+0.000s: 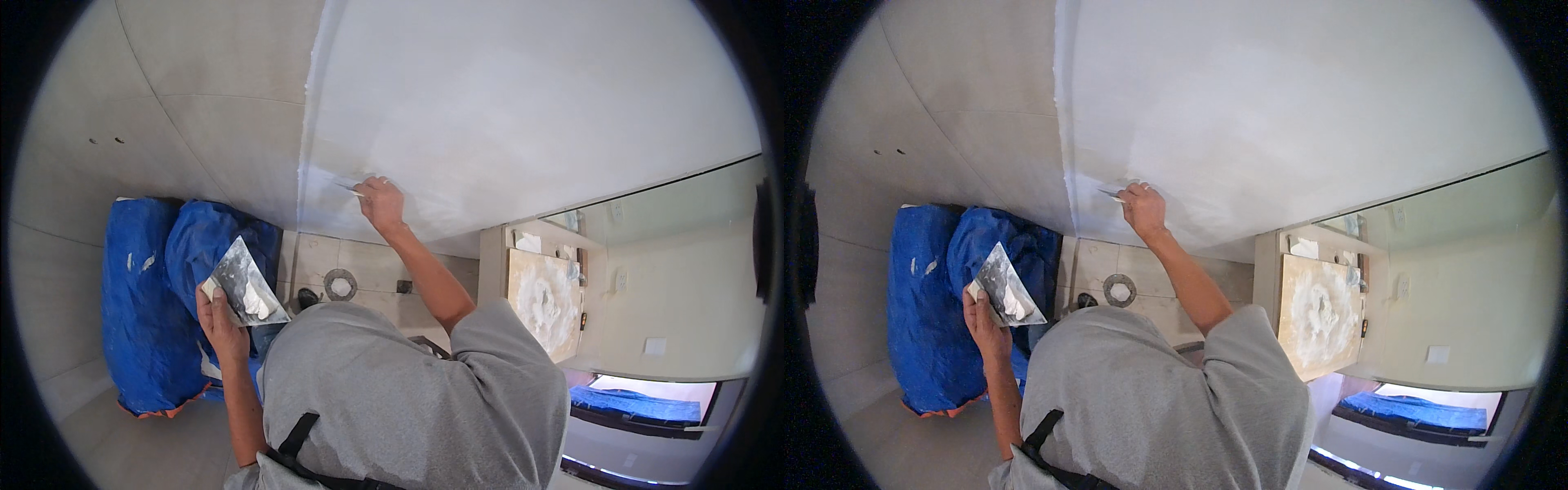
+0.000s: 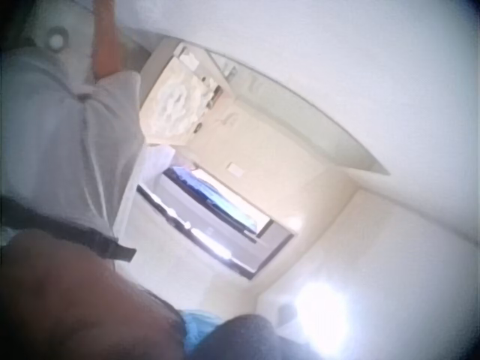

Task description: The person mixes and applies putty onto the bathroom wall using putty knives, smoothing the compound across the wall surfaces and scraping excess off the blades.

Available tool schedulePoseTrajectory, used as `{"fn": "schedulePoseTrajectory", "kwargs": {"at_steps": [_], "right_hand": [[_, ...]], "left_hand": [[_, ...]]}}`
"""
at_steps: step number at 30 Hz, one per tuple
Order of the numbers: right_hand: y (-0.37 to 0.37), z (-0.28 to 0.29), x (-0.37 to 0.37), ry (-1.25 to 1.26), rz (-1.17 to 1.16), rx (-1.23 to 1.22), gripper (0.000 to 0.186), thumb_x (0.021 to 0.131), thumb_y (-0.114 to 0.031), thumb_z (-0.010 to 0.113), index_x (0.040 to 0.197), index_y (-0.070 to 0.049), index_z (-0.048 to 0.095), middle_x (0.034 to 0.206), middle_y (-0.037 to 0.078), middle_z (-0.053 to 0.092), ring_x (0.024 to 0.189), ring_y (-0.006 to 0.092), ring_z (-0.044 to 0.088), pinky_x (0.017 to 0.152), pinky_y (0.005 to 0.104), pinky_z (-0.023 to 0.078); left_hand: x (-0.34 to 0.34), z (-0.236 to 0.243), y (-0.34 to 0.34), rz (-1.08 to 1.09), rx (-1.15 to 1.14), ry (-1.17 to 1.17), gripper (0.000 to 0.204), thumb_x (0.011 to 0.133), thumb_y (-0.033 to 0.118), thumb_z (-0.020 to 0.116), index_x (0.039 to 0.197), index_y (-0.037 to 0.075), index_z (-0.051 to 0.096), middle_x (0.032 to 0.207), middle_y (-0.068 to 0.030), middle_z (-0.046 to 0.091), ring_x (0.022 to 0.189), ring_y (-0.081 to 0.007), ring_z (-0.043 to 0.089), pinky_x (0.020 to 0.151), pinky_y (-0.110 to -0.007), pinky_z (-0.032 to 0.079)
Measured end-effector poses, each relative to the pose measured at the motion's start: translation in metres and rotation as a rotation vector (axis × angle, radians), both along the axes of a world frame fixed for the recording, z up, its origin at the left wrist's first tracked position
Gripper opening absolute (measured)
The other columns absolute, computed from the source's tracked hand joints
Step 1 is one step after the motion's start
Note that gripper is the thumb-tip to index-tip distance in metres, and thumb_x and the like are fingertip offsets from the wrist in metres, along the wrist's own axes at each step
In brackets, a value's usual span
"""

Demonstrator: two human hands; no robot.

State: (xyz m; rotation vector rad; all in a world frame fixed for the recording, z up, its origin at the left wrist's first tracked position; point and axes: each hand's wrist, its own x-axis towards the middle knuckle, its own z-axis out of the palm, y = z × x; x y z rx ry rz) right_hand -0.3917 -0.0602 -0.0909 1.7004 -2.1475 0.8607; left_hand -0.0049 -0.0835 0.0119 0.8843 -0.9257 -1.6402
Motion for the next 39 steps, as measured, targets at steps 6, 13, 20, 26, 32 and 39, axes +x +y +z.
{"fn": "schedulePoseTrajectory", "kwargs": {"at_steps": [6,13,20,26,32,39], "right_hand": [[-0.024,-0.022,-0.002,0.148,0.064,-0.058,0.024,0.067,-0.005,0.072,0.088,-0.016,0.074,0.085,0.000,0.065,0.076,0.0227,0.063,0.062,0.0374,0.051],[-0.021,0.068,-0.004,0.180,0.025,-0.204,0.021,0.068,-0.005,0.075,0.087,-0.015,0.074,0.083,0.001,0.065,0.073,0.0232,0.063,0.060,0.0374,0.049],[-0.013,0.175,-0.015,0.036,-0.063,-0.536,0.016,0.074,0.000,0.078,0.088,-0.008,0.076,0.085,0.009,0.072,0.079,0.0274,0.068,0.070,0.0346,0.054],[0.016,0.174,-0.015,-0.248,-0.250,-0.763,0.011,0.074,0.000,0.079,0.083,-0.004,0.074,0.082,0.010,0.072,0.076,0.0246,0.067,0.069,0.0333,0.052],[0.017,0.072,0.008,-0.099,0.069,-0.172,0.021,0.070,-0.001,0.076,0.087,-0.012,0.075,0.086,0.003,0.070,0.078,0.0249,0.065,0.070,0.0362,0.053],[-0.041,-0.004,0.019,0.170,0.166,-0.009,0.012,0.073,-0.009,0.070,0.084,-0.014,0.071,0.082,0.000,0.061,0.081,0.0222,0.063,0.065,0.0386,0.053]], "left_hand": [[0.003,-0.003,-0.002,-0.040,-0.021,-0.019,0.021,0.106,0.017,0.051,0.120,0.002,0.055,0.108,-0.0044,0.063,0.096,-0.0103,0.061,0.087,-0.027,0.050],[0.001,-0.006,-0.001,-0.003,-0.004,0.027,0.022,0.106,0.016,0.050,0.122,0.001,0.054,0.110,-0.0054,0.063,0.098,-0.0106,0.061,0.088,-0.027,0.051],[-0.003,-0.002,-0.005,-0.034,-0.007,0.046,0.021,0.105,0.017,0.050,0.120,0.002,0.054,0.107,-0.0046,0.063,0.096,-0.0101,0.061,0.087,-0.027,0.051],[-0.004,-0.006,-0.002,0.003,0.010,0.027,0.020,0.104,0.017,0.051,0.119,0.002,0.054,0.105,-0.0040,0.062,0.094,-0.0099,0.061,0.086,-0.027,0.050],[-0.005,-0.005,-0.001,0.013,0.046,0.060,0.020,0.104,0.015,0.051,0.119,0.002,0.055,0.107,-0.0049,0.064,0.094,-0.0114,0.063,0.086,-0.027,0.052],[-0.002,0.000,-0.005,-0.045,0.030,0.039,0.019,0.104,0.013,0.051,0.119,0.002,0.054,0.108,-0.0056,0.064,0.096,-0.0122,0.063,0.087,-0.028,0.052]]}}
